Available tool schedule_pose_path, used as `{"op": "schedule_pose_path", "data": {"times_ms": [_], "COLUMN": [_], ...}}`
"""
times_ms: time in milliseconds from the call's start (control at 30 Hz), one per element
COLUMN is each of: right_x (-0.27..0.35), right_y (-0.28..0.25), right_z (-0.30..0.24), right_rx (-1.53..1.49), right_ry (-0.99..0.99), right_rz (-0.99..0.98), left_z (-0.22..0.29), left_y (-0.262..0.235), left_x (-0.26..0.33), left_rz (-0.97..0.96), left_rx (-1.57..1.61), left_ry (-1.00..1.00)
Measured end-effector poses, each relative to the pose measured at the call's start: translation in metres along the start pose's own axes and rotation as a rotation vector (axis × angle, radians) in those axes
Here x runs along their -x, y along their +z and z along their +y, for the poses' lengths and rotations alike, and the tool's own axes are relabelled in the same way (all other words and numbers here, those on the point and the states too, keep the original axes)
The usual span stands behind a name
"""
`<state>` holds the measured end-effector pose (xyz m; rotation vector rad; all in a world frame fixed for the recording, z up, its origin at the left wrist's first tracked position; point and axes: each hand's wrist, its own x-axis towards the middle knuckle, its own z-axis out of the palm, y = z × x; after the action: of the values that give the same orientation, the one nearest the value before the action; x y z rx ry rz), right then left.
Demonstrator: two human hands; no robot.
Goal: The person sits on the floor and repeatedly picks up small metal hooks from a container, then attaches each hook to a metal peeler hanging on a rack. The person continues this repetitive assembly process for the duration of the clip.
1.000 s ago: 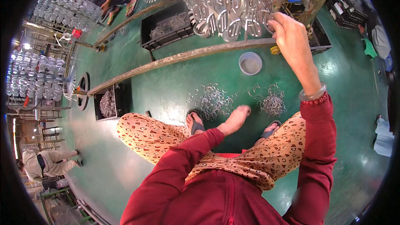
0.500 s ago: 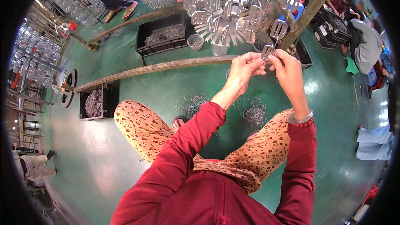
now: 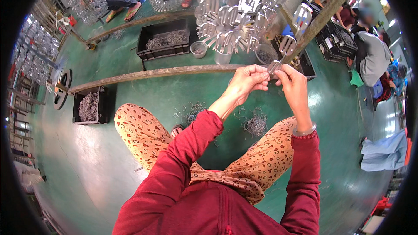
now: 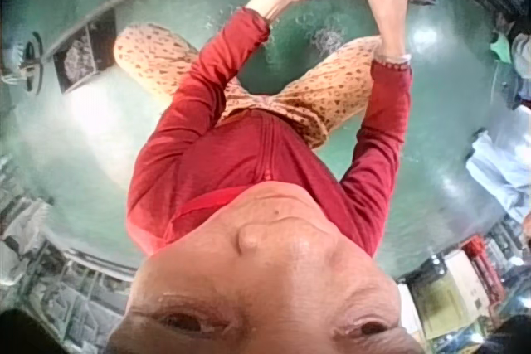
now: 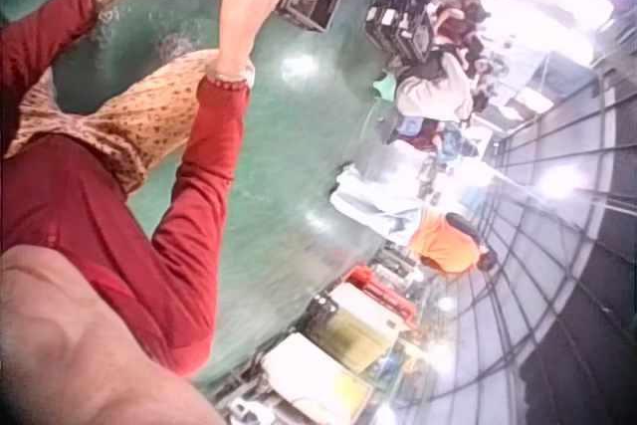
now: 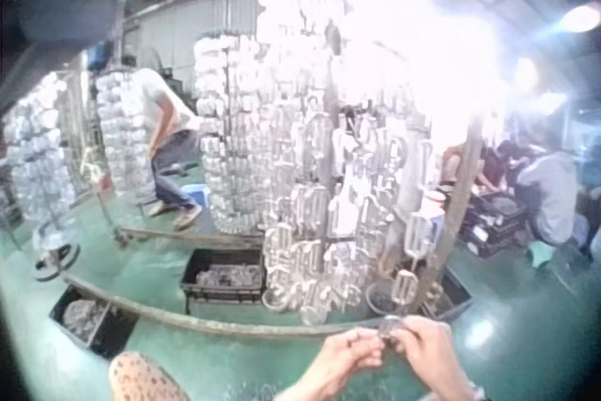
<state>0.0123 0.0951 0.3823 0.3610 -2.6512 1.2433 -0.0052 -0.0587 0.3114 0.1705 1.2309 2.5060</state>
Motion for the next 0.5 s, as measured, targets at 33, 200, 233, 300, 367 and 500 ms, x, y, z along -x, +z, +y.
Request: {"op": "schedule_pose_path", "data": {"times_ms": [33, 200, 233, 300, 367, 500], "right_x": [0.001, 0.000, 0.000, -0.005, -0.011, -0.036], "right_y": [-0.001, -0.007, -0.006, -0.009, -0.017, -0.021], "right_z": [-0.002, -0.007, -0.008, -0.017, -0.025, -0.041], "right_rx": [-0.021, -0.071, -0.071, 0.010, 0.152, 0.200], "right_ry": [0.021, -0.001, -0.033, -0.050, -0.027, 0.117], "right_rz": [-0.018, -0.059, -0.049, -0.108, -0.202, -0.387], "left_z": [0.000, 0.000, -0.001, -0.002, -0.001, 0.005], "left_y": [-0.001, -0.009, -0.011, -0.015, -0.018, -0.022], "left_x": [0.001, 0.006, 0.005, 0.002, -0.002, -0.008], "left_rz": [-0.008, -0.069, -0.094, -0.147, -0.193, -0.210], "left_rx": [-0.017, -0.066, -0.053, -0.027, -0.056, -0.069], "left_ry": [-0.002, -0.011, -0.014, -0.022, -0.014, -0.065]}}
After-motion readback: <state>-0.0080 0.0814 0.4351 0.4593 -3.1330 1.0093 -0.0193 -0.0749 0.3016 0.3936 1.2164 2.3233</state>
